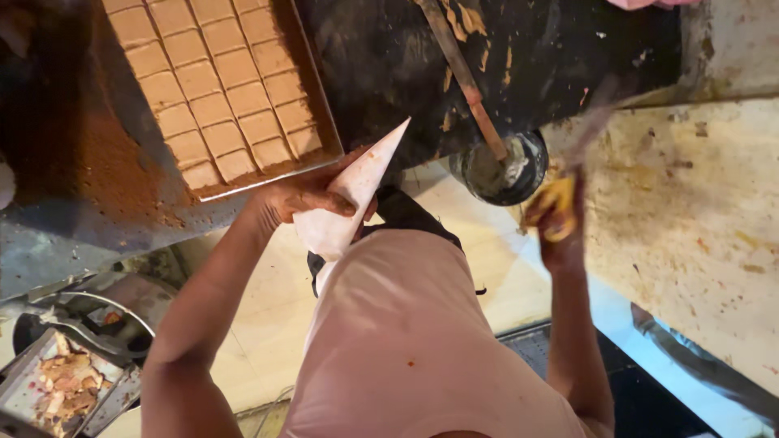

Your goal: The person uses a piping bag to apply small dollops of cream onto individual pre-cut squares of a large block of dough. They handle the dough block by hand and use a pair of scissors to trim the piping bag.

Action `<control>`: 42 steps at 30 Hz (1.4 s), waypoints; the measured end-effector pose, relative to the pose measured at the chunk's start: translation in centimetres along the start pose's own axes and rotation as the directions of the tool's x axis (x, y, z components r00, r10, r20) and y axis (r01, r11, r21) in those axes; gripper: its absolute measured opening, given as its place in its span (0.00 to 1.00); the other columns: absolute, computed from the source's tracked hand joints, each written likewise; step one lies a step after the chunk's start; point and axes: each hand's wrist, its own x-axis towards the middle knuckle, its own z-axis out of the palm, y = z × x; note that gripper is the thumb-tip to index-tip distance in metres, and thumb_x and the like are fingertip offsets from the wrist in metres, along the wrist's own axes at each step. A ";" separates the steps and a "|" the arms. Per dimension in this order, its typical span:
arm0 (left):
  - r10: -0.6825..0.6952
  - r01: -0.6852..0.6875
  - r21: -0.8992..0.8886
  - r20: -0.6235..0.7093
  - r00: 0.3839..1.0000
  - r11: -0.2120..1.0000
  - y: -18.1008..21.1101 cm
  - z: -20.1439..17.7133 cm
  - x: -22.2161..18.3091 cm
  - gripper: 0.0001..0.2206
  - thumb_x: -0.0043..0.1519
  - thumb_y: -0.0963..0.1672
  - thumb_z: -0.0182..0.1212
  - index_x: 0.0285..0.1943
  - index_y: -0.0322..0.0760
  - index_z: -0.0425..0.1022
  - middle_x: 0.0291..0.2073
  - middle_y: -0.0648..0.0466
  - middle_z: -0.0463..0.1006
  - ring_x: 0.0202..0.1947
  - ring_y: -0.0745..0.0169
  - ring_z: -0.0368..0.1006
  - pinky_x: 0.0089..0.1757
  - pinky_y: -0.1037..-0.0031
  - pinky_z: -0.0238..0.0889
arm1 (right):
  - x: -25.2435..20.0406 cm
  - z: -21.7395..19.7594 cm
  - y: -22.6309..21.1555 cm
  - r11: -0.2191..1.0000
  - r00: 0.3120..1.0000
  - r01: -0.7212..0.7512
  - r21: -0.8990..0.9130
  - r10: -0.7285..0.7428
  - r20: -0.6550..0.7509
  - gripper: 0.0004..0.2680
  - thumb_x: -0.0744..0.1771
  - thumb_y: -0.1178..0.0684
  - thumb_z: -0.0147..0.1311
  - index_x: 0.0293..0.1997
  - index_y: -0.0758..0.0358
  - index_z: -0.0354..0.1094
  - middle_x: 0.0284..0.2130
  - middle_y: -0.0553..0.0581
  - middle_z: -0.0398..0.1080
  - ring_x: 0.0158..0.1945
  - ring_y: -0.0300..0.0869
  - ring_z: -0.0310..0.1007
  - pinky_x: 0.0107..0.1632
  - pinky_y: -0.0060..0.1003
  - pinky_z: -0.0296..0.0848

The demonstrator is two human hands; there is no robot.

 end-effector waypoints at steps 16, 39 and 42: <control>-0.287 0.289 0.037 0.292 0.912 0.956 -3.7 0.1 1.4 0.42 0.52 0.40 0.69 0.78 0.43 0.53 0.44 0.48 0.78 0.45 0.55 0.76 0.47 0.65 0.74 | 4.4 10.5 -3.4 0.758 0.639 -0.001 -0.652 0.502 0.582 0.44 0.55 0.53 0.77 0.78 0.59 0.46 0.72 0.55 0.59 0.69 0.39 0.58 0.68 0.37 0.59; -0.332 0.345 0.007 0.288 0.898 0.939 -3.4 0.0 2.3 0.32 0.55 0.43 0.66 0.71 0.42 0.60 0.42 0.46 0.78 0.42 0.50 0.77 0.45 0.59 0.74 | 6.4 8.4 0.4 0.777 0.630 -0.350 -0.524 0.609 0.482 0.33 0.58 0.65 0.64 0.73 0.60 0.56 0.63 0.44 0.65 0.54 0.30 0.69 0.47 0.34 0.84; -0.338 0.354 -0.008 0.278 0.899 0.935 -3.3 0.0 2.4 0.31 0.55 0.44 0.65 0.70 0.42 0.61 0.42 0.46 0.78 0.42 0.49 0.77 0.45 0.58 0.74 | 6.4 8.4 0.7 0.812 0.697 0.070 -0.579 0.376 0.611 0.36 0.57 0.66 0.74 0.74 0.62 0.59 0.52 0.51 0.72 0.49 0.32 0.64 0.51 0.32 0.72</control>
